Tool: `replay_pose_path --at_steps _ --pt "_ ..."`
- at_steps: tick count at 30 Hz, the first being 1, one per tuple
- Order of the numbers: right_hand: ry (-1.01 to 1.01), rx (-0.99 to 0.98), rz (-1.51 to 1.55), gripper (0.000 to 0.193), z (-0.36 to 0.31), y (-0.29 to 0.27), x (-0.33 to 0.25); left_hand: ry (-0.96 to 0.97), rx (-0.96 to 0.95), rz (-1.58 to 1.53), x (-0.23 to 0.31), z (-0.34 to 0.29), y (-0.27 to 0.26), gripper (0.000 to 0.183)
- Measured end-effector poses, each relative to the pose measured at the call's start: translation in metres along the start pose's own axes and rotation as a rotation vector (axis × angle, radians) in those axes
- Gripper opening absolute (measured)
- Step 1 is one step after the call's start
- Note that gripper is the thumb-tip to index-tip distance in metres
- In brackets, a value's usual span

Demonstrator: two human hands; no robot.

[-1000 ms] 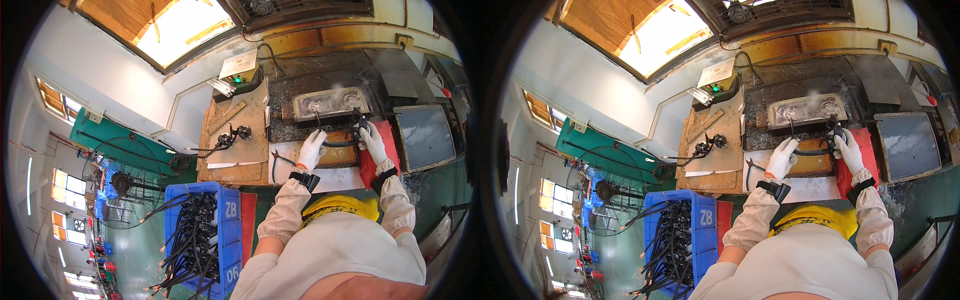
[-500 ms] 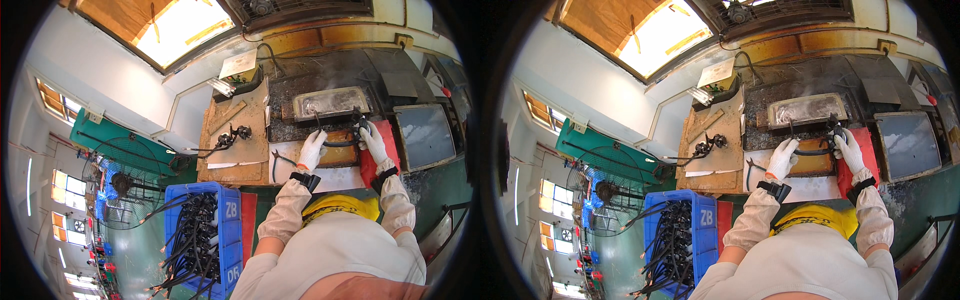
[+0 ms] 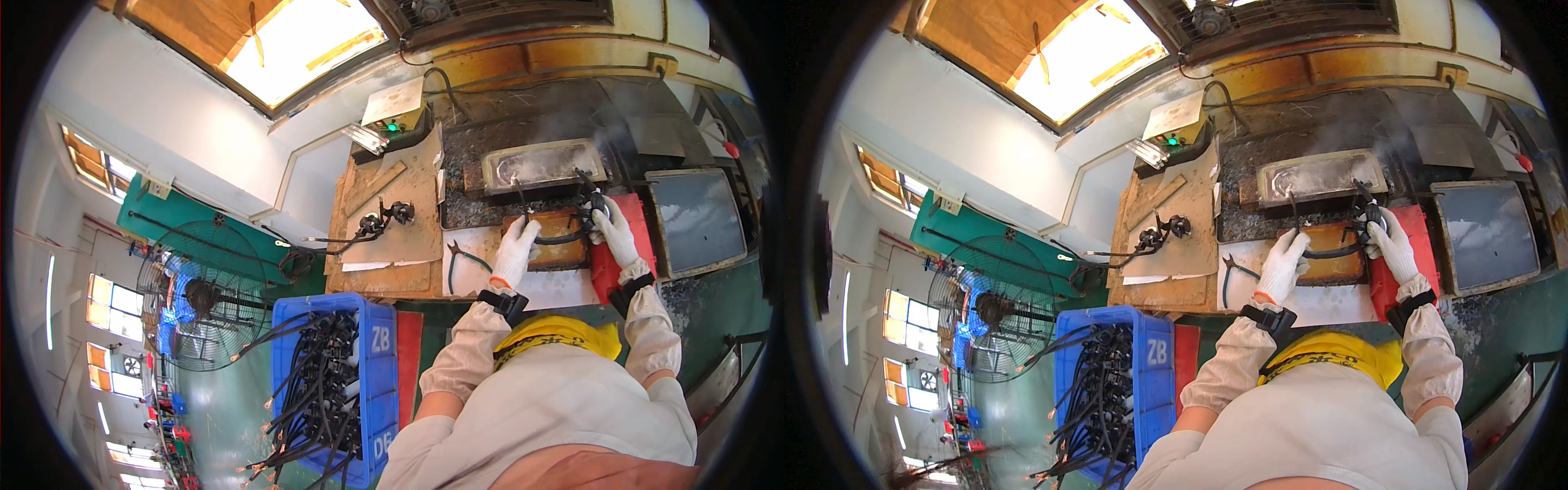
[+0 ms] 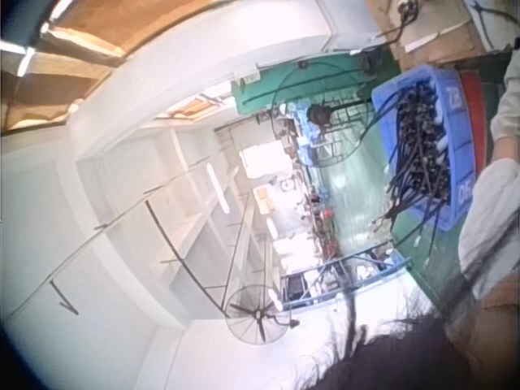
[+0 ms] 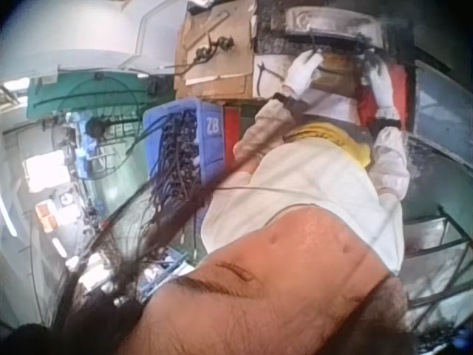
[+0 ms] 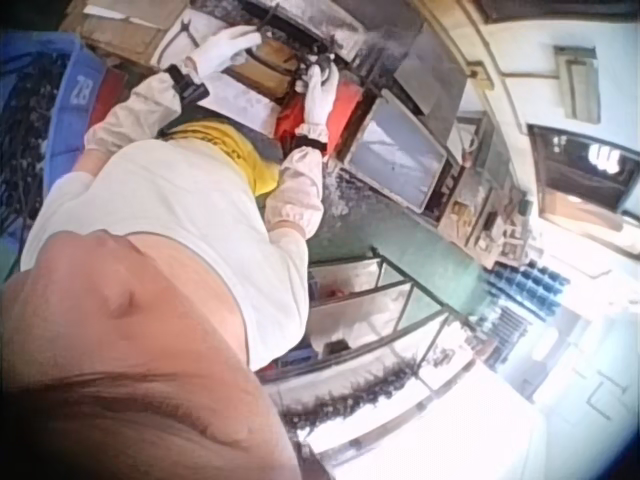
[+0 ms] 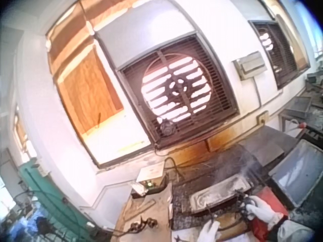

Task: Tinning the ends of large industrial cables by dipping them into a solder bath station.

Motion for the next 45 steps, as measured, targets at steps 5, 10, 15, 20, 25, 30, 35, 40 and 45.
replay_pose_path --at_steps 5,10,15,20,25,30,35,40,45 --pt "-0.03 0.014 0.017 0.043 -0.004 -0.002 -0.006 0.002 -0.027 -0.014 0.0 -0.004 0.003 0.05" --pt "-0.046 0.009 -0.01 0.046 -0.005 -0.005 -0.005 0.009 -0.017 0.014 0.004 -0.012 0.008 0.053" --pt "-0.051 0.002 0.018 0.046 -0.009 -0.003 -0.008 0.007 -0.029 0.052 0.006 -0.017 0.009 0.054" --pt "-0.077 0.017 0.047 0.046 -0.013 -0.002 -0.008 0.043 -0.068 0.097 0.013 -0.02 0.007 0.056" --pt "-0.115 0.022 0.136 0.046 -0.008 -0.01 0.0 0.103 -0.065 0.083 0.011 -0.016 0.01 0.056" --pt "-0.119 0.05 0.343 0.043 -0.001 -0.015 0.007 0.032 -0.062 0.106 0.013 -0.007 0.015 0.062" --pt "-0.11 0.091 0.59 0.05 0.005 -0.019 0.021 0.07 -0.106 0.154 0.015 0.005 0.014 0.053" --pt "-0.127 0.144 0.633 0.051 -0.018 0.001 0.01 0.7 0.32 0.807 0.076 -0.029 0.013 0.045" --pt "-0.135 0.15 0.545 0.046 -0.027 0.029 -0.018 0.637 -0.134 0.984 0.088 -0.031 0.069 0.037"
Point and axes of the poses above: each hand's wrist, its own z-axis towards the middle knuckle, its own y-axis out of the palm, x = y × z, the point moved 8 cm from there along z, towards the middle knuckle, and after that the axes turned 9 degrees about -z, right-handed, at the moved point
